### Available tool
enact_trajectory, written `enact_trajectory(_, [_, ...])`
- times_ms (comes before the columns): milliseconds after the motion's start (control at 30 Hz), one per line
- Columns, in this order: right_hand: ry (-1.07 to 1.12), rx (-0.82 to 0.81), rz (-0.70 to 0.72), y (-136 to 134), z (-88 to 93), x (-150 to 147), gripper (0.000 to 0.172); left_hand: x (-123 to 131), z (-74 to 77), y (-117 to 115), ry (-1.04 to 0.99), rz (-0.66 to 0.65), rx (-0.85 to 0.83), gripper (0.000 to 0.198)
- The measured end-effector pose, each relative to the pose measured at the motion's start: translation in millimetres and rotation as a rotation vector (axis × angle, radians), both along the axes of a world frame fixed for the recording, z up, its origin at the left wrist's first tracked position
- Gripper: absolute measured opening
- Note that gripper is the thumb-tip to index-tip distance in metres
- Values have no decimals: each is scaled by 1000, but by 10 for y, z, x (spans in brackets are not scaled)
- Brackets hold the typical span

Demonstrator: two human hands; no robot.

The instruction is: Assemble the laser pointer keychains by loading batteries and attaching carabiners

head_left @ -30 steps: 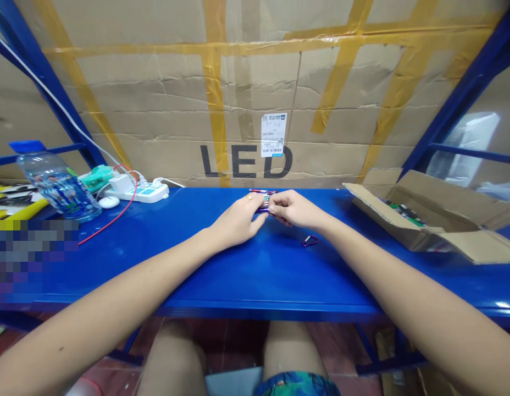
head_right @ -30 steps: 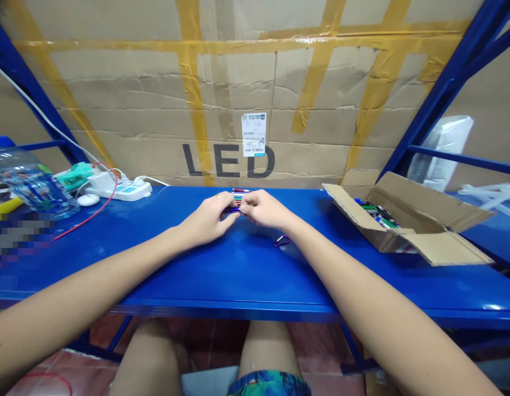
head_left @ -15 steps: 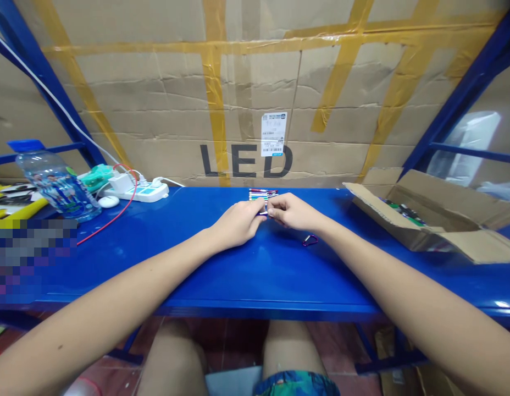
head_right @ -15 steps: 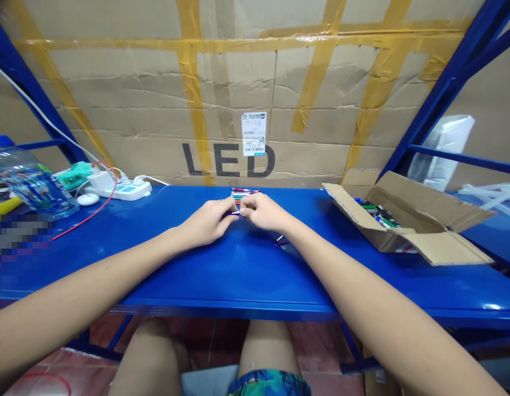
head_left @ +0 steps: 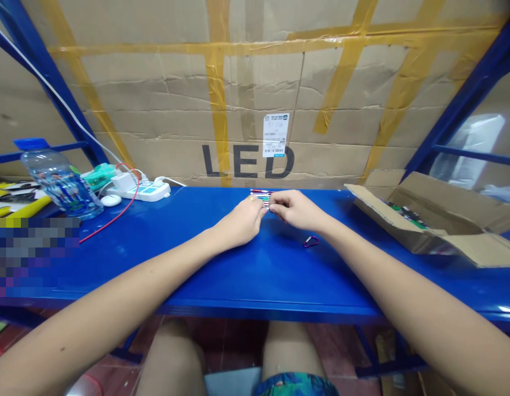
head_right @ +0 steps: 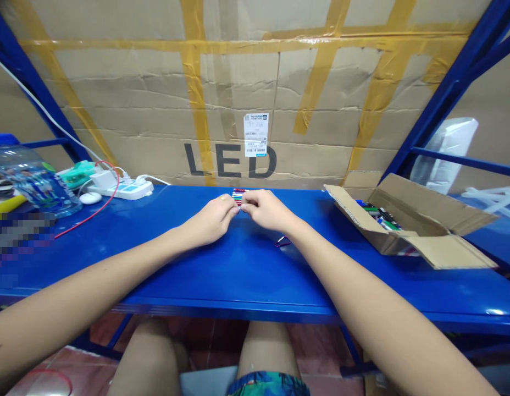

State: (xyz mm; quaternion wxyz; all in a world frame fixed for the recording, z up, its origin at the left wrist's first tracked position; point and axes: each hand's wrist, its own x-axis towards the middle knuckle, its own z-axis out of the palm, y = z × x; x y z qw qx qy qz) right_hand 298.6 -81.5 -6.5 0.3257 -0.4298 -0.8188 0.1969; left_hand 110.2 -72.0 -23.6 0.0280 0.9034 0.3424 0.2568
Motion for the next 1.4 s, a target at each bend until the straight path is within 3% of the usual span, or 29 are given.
enact_trajectory(500, [15,-26,5,19,-83,-4,20,-58,-3,-30,26,-80,91,21])
enact_trajectory(700, [-24,-74,5,13,-33,-5,18,-35,6,6,-16,7,0,19])
enact_trajectory(867, [-56,-127,2,25,-40,10,21,-37,6,40,-82,-22,-69,18])
enact_trajectory(1000, [-57,-203,-88,12,55,93,19,-51,10,43,-127,-10,-113,15])
enact_trajectory(1100, [-217,-286,-102,-37,218,264,16,-62,12,54,-150,2,-137,18])
enact_trajectory(1233, [-506,-631,6,-149,382,499,20,-72,8,67,-160,8,-167,23])
enact_trajectory(1400, [-591,-778,-124,-230,352,504,25,-60,20,35,-134,17,-185,23])
